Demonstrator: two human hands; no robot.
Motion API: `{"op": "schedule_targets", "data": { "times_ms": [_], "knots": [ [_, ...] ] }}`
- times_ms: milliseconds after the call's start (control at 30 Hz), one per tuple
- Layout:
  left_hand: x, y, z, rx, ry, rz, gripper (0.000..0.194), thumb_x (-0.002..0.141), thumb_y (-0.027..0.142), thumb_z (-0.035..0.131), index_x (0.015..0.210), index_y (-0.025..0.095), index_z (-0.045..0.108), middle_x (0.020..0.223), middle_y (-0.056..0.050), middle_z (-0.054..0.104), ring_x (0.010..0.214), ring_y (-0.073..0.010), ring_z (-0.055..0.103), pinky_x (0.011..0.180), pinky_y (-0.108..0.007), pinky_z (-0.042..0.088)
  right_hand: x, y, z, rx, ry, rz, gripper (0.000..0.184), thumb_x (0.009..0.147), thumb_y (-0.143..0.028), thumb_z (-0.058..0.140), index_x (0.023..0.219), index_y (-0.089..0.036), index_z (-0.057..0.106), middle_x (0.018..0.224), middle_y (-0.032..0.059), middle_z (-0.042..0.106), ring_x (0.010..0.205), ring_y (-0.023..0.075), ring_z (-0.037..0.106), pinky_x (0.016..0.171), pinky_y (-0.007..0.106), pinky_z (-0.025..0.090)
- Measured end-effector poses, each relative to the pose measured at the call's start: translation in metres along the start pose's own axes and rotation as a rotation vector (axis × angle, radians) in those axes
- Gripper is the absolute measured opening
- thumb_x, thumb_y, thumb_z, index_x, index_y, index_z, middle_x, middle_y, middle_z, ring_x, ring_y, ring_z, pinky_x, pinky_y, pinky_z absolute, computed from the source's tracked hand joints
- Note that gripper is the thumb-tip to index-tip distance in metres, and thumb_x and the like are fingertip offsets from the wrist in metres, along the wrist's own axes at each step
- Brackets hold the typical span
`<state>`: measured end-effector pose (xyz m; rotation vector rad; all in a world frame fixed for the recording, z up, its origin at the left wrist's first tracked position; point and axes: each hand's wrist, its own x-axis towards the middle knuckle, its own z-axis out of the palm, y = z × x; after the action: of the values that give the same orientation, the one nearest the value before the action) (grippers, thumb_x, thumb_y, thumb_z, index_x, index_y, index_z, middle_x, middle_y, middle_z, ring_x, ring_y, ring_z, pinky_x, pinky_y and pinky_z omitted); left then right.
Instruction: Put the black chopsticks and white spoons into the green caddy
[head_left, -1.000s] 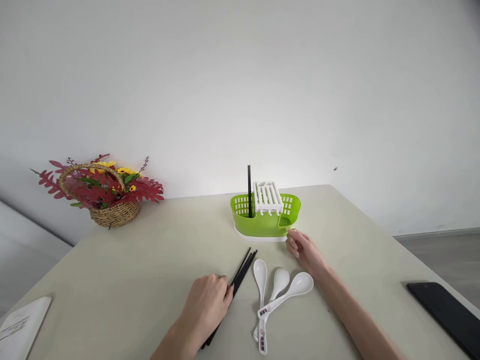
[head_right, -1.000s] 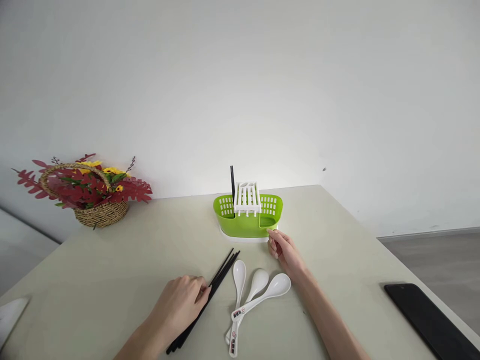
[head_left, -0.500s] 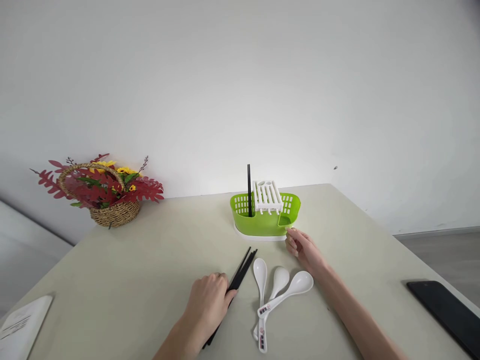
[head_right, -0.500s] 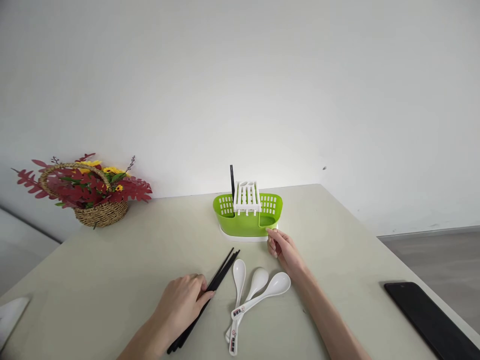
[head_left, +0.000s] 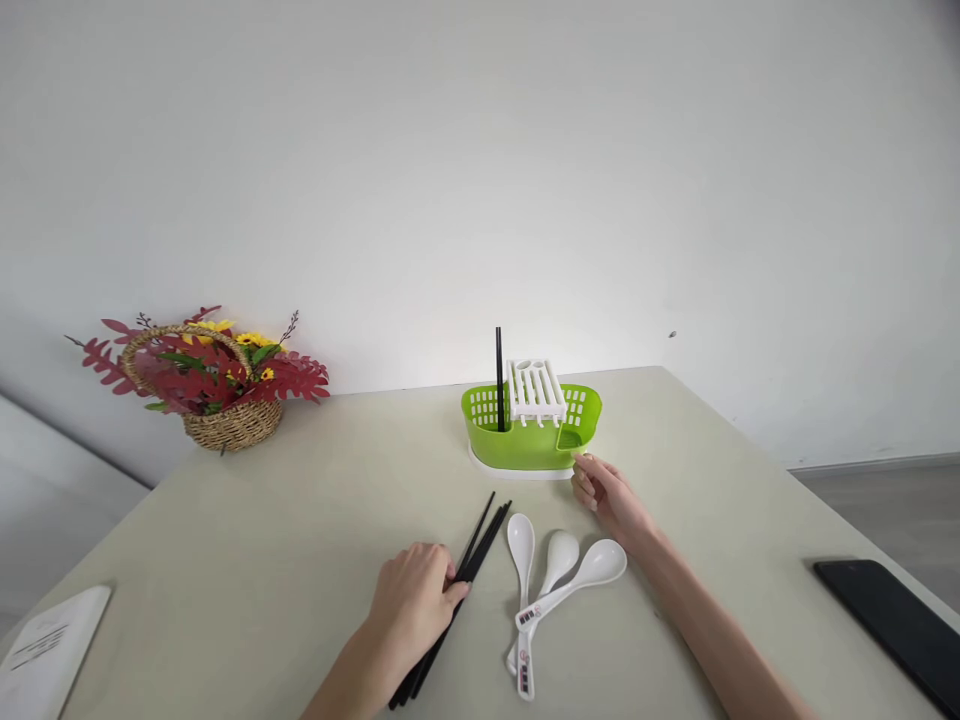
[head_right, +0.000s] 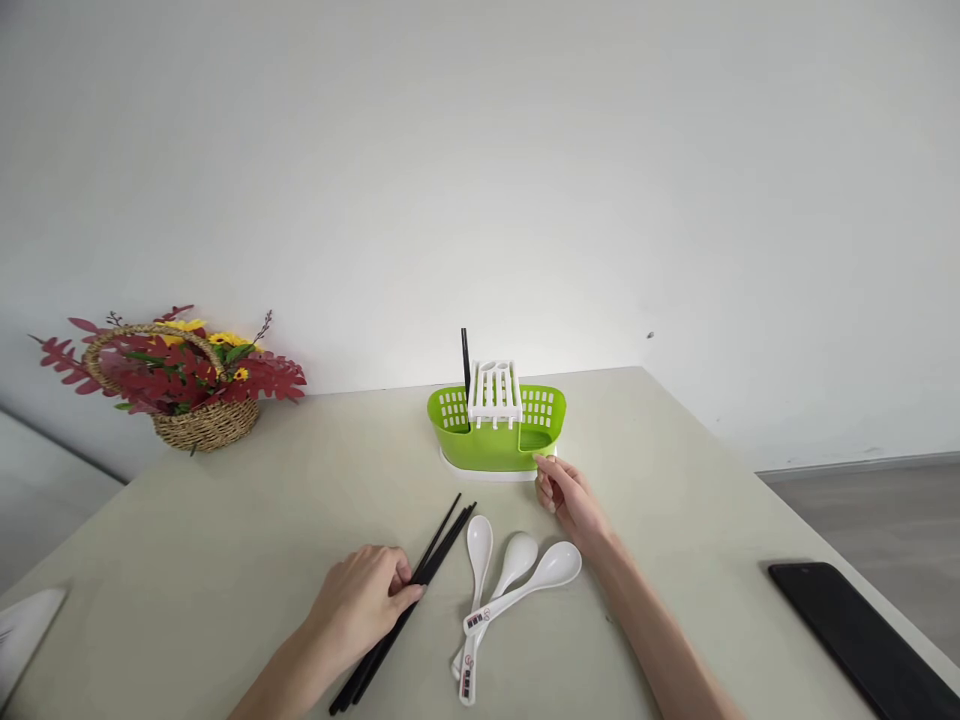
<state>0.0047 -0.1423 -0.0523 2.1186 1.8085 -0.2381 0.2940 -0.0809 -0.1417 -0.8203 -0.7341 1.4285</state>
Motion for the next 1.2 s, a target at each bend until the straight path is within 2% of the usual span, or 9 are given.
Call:
{"op": "schedule_targets", "data": {
  "times_ms": [167, 400, 533, 667, 833, 1200],
  "knots": [
    [-0.001, 0.002, -0.005, -0.003, 0.019, 0.005, 0.010, 0.088, 0.030, 0.069, 0.086, 0.020, 0.072, 0.110, -0.007, 0.069, 0.100, -0.0236, 0.069, 0.076, -0.032, 0.047, -0.001, 0.000, 0.000, -0.003, -0.001, -0.001, 0.049, 0.080, -0.050, 0.084, 0.060, -0.021, 0.051, 0.056, -0.0061, 0.042, 0.047, 0.0069, 0.033, 0.045, 0.026, 0.025],
    [-0.001, 0.005, -0.008, 0.034, 0.018, 0.014, 0.011, 0.088, 0.026, 0.067, 0.084, 0.018, 0.074, 0.109, -0.009, 0.067, 0.101, -0.0246, 0.067, 0.093, -0.038, 0.046, -0.001, -0.001, 0.001, -0.020, -0.002, 0.001, 0.050, 0.079, -0.051, 0.084, 0.061, -0.021, 0.050, 0.056, -0.0065, 0.041, 0.047, 0.0071, 0.033, 0.045, 0.027, 0.025],
    [-0.002, 0.003, -0.011, 0.029, 0.018, 0.021, 0.015, 0.088, 0.032, 0.069, 0.084, 0.019, 0.076, 0.106, -0.009, 0.067, 0.098, -0.0249, 0.067, 0.094, -0.039, 0.046, -0.001, -0.001, 0.002, -0.027, 0.004, -0.002, 0.049, 0.080, -0.052, 0.083, 0.061, -0.021, 0.050, 0.056, -0.0065, 0.041, 0.047, 0.0074, 0.033, 0.045, 0.027, 0.025],
    [-0.006, -0.002, -0.013, 0.034, 0.049, 0.025, 0.027, 0.096, 0.034, 0.057, 0.083, 0.020, 0.076, 0.105, -0.008, 0.068, 0.094, -0.0236, 0.068, 0.092, -0.039, 0.047, -0.001, -0.002, 0.003, -0.034, 0.003, 0.001, 0.050, 0.079, -0.052, 0.084, 0.060, -0.022, 0.050, 0.056, -0.0063, 0.041, 0.048, 0.0078, 0.033, 0.045, 0.028, 0.025],
    [-0.009, -0.003, -0.012, 0.044, 0.047, 0.030, 0.016, 0.093, 0.024, 0.061, 0.090, 0.021, 0.077, 0.106, -0.007, 0.067, 0.096, -0.0225, 0.069, 0.094, -0.037, 0.047, -0.001, -0.002, 0.003, -0.040, 0.002, 0.004, 0.050, 0.079, -0.053, 0.084, 0.060, -0.022, 0.050, 0.057, -0.0059, 0.041, 0.048, 0.0081, 0.032, 0.046, 0.028, 0.024],
    [-0.006, -0.003, -0.011, 0.022, 0.055, 0.024, 0.015, 0.091, 0.026, 0.064, 0.088, 0.021, 0.078, 0.105, -0.006, 0.069, 0.090, -0.0214, 0.069, 0.094, -0.038, 0.047, -0.001, -0.002, 0.000, -0.044, -0.006, 0.006, 0.049, 0.080, -0.053, 0.083, 0.060, -0.021, 0.051, 0.056, -0.0060, 0.041, 0.048, 0.0079, 0.033, 0.045, 0.027, 0.025]
  ]
}}
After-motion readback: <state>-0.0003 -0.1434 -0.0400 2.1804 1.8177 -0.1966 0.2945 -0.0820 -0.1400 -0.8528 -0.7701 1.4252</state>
